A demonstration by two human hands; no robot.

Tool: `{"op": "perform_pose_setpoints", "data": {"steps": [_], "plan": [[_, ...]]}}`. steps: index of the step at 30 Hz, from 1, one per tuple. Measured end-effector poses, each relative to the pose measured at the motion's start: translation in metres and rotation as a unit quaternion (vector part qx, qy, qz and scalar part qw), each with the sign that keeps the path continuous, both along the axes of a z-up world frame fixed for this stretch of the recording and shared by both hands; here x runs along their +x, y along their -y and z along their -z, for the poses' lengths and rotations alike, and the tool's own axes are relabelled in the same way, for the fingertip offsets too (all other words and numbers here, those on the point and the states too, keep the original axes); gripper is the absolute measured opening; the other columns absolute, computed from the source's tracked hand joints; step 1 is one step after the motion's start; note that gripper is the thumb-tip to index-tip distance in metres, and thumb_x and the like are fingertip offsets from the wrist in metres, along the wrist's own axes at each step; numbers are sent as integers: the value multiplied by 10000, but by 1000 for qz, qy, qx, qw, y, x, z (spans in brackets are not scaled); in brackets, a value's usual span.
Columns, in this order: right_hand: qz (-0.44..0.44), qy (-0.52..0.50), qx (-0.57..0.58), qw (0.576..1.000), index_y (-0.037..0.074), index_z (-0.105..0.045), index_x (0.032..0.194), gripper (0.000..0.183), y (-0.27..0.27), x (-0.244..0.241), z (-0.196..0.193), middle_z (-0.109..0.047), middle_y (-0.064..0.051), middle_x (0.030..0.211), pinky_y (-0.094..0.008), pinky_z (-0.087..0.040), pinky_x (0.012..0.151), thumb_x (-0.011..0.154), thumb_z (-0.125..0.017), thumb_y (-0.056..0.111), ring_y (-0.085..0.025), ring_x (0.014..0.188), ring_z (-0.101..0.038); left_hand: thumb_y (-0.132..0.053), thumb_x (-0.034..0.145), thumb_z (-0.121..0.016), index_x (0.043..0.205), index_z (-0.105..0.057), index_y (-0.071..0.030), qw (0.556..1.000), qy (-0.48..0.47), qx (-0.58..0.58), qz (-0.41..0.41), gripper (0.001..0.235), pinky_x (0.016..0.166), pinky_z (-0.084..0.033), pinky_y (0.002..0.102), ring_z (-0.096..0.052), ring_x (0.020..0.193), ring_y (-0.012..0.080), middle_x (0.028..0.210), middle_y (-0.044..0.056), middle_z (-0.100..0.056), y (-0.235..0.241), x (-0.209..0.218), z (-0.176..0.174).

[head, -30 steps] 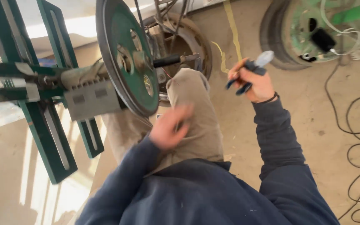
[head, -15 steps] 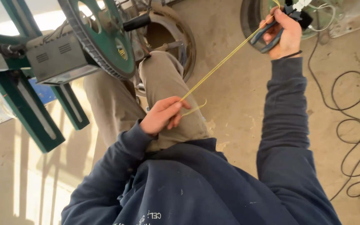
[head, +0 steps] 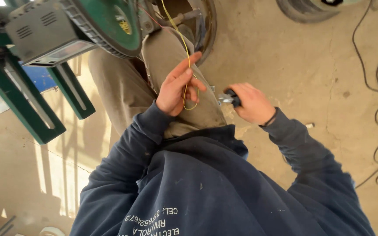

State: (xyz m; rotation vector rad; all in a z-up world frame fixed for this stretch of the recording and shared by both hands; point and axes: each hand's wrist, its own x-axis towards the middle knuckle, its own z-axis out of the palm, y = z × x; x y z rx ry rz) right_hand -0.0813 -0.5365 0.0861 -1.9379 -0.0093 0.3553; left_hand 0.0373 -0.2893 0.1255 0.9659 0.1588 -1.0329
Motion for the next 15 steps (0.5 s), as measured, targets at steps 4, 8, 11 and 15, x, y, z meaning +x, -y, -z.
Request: {"op": "perform_pose_setpoints", "data": {"steps": [4, 8, 11, 15], "plan": [[-58, 208, -238, 947, -13, -625, 1261, 515, -20, 23, -32, -624, -145, 1175, -396, -533, 922, 747, -651, -21, -355, 1194, -572, -272, 1137, -417, 1653, -304, -118, 999, 13, 14, -28, 551, 647, -571, 265, -692, 708, 135, 934, 113, -738, 12, 5, 2], [-76, 282, -283, 914, -24, -622, 1275, 452, -31, 34, -42, -608, -141, 1197, -368, -533, 970, 825, -636, 15, -320, 1220, -557, -274, 1144, -403, 1648, -309, -119, 998, 14, 3, -66, 536, 680, -602, 288, -717, 775, 147, 944, 113, -734, 13, 4, 7], [-105, 289, -297, 904, -27, -631, 1253, 417, -42, 36, -46, -612, -129, 1173, -352, -532, 954, 842, -616, 45, -308, 1213, -560, -272, 1145, -398, 1636, -315, -117, 995, 20, -9, -95, 522, 694, -608, 298, -734, 808, 164, 946, 112, -733, 12, 1, 10], [-123, 283, -312, 898, -10, -643, 1175, 361, -51, 41, -52, -612, -124, 1146, -349, -533, 927, 826, -610, 74, -309, 1179, -551, -268, 1150, -403, 1626, -333, -109, 992, 37, -28, -119, 506, 728, -613, 304, -739, 822, 174, 957, 114, -735, 11, 0, 15]]}}
